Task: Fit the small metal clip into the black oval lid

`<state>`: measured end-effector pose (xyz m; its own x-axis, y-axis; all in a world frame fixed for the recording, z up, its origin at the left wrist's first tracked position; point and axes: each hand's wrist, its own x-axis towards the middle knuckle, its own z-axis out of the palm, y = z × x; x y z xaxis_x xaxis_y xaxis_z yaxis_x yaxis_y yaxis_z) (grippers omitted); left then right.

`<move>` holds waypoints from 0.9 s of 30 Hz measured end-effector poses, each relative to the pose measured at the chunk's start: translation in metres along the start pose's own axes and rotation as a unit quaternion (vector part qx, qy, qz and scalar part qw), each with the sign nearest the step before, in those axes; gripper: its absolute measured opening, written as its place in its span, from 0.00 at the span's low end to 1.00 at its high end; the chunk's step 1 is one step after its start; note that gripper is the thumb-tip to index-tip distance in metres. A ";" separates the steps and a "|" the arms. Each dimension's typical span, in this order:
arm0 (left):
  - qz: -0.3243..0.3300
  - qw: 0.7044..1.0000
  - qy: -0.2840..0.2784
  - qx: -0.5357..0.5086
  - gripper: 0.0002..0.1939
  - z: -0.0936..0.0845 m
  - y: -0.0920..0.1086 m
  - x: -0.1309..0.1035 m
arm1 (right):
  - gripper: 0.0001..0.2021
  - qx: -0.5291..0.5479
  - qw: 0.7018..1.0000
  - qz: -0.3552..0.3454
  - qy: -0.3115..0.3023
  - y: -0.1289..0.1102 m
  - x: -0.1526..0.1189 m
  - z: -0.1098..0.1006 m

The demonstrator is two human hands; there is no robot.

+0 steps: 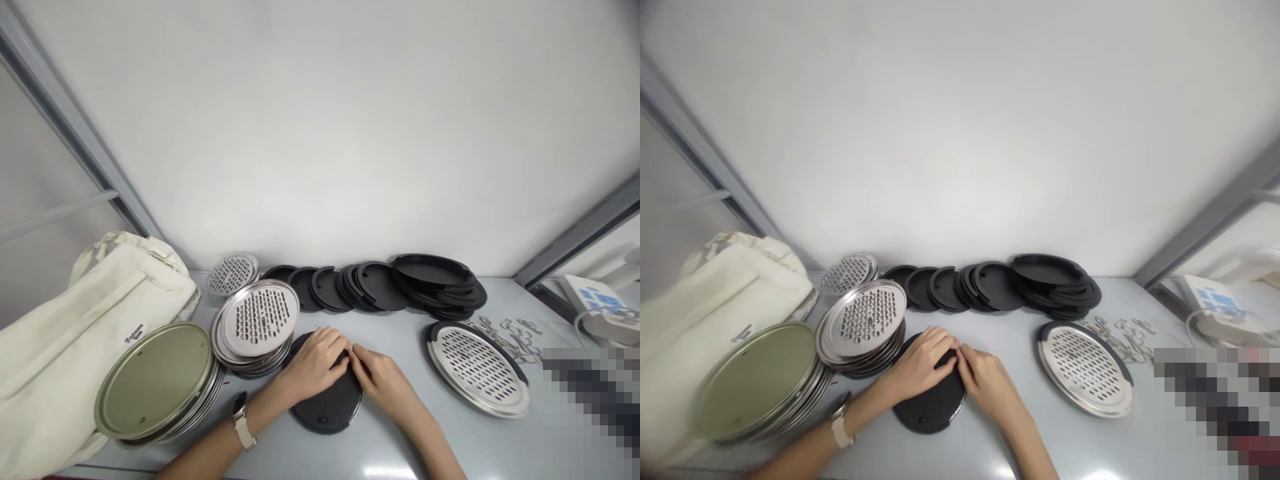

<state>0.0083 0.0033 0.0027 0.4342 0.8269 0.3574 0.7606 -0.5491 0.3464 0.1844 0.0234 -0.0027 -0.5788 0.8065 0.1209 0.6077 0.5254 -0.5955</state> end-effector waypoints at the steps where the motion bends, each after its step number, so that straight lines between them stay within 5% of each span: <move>1: 0.000 1.000 0.001 0.000 0.04 0.000 0.000 0.000 | 0.13 0.005 1.000 0.002 -0.001 -0.001 0.000 0.000; 27: -0.006 1.000 -0.006 -0.017 0.08 -0.004 0.003 0.002 | 0.13 0.008 0.999 0.043 -0.025 0.002 -0.001 0.001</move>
<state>0.0092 0.0030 0.0076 0.4310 0.8344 0.3436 0.7493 -0.5431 0.3789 0.1851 0.0237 -0.0051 -0.5517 0.8335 0.0303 0.6477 0.4511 -0.6140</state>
